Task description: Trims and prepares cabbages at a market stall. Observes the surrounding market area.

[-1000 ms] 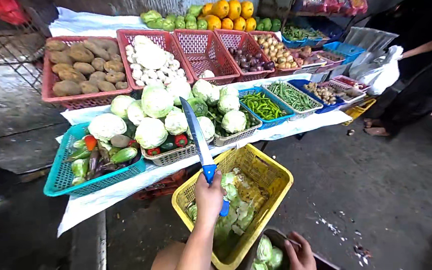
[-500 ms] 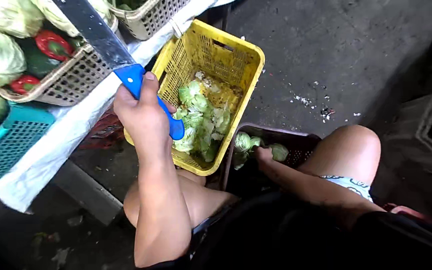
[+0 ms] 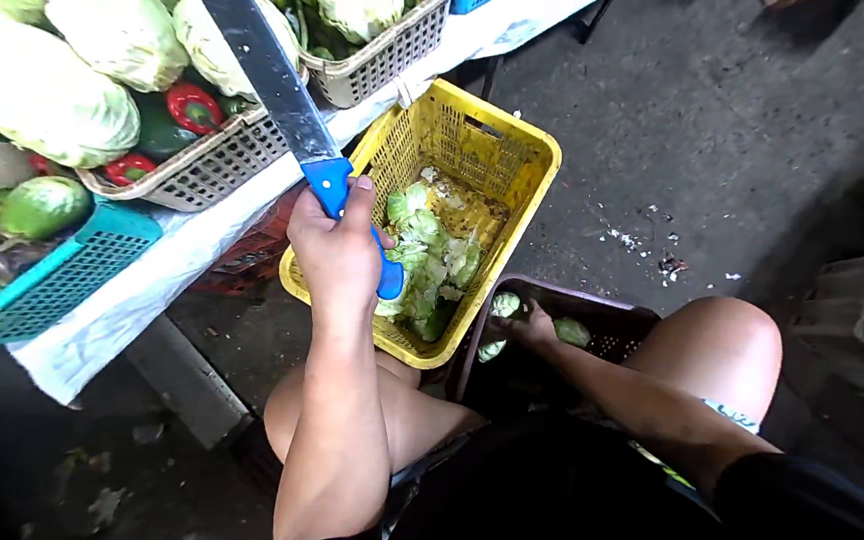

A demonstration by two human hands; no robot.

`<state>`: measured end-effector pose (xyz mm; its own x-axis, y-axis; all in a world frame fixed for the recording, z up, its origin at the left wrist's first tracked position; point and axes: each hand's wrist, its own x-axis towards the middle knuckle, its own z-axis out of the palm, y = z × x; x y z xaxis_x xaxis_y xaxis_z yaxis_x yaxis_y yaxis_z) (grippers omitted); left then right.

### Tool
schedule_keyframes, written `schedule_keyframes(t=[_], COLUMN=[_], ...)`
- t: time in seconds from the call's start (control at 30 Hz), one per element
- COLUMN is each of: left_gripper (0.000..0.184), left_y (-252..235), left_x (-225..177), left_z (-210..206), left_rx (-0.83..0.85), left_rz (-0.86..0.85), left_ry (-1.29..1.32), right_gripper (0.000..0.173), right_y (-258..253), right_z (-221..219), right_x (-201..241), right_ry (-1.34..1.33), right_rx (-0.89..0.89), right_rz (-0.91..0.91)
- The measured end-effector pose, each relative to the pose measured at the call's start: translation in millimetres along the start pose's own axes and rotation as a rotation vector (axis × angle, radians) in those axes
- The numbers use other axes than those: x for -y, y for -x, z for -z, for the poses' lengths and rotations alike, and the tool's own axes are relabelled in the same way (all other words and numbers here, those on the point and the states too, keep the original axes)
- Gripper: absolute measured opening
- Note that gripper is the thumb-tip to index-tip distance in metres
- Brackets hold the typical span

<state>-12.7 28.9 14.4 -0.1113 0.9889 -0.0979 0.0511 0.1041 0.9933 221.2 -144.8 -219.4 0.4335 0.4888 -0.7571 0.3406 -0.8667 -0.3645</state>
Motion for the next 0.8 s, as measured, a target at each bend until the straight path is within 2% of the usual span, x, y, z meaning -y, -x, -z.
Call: schedule_keyframes(t=[0.07,0.1,0.2,0.3,0.37,0.43,0.5,0.57,0.63,0.7,0.8], left_gripper=[0.014,0.014,0.016,0.019,0.025,0.038,0.045,0.042,0.040,0.039,0.041], left_y=[1,3,5,12,16,18,14,10,12,14,14], left_x=[-2,-3,-5,-6,-3,5,15,20,22,15,4], left_z=[1,1,0,-6,-12,-16,-20,-21,-19,-18,-20], left_rx=[0.017,0.026,0.044,0.067,0.088,0.122,0.162,0.227,0.286,0.307,0.292], left_rz=[0.010,0.016,0.030,0.038,0.037,0.038,0.047,0.046,0.050,0.056,0.041], left_ry=[-0.002,-0.002,-0.012,-0.050,-0.147,-0.336,-0.507,-0.605,-0.652,-0.683,-0.695], right_gripper=[0.078,0.071,0.076,0.071,0.099,0.122,0.116,0.099,0.082,0.072,0.081], right_y=[30,49,102,128,110,94,87,91,95,91,75], right_z=[28,47,109,137,133,114,104,107,115,125,129], right_x=[-7,-9,-4,17,32,53,80,113,139,156,170], right_ry=[-0.354,-0.500,-0.736,-0.897,-1.044,-1.216,-1.303,-1.313,-1.313,-1.358,-1.391], right_rx=[0.157,0.298,0.697,0.808,1.000,1.196,1.153,0.979,0.855,0.875,0.877], right_rz=[0.013,0.049,0.309,0.584,0.656,0.578,0.502,0.469,0.484,0.588,0.637])
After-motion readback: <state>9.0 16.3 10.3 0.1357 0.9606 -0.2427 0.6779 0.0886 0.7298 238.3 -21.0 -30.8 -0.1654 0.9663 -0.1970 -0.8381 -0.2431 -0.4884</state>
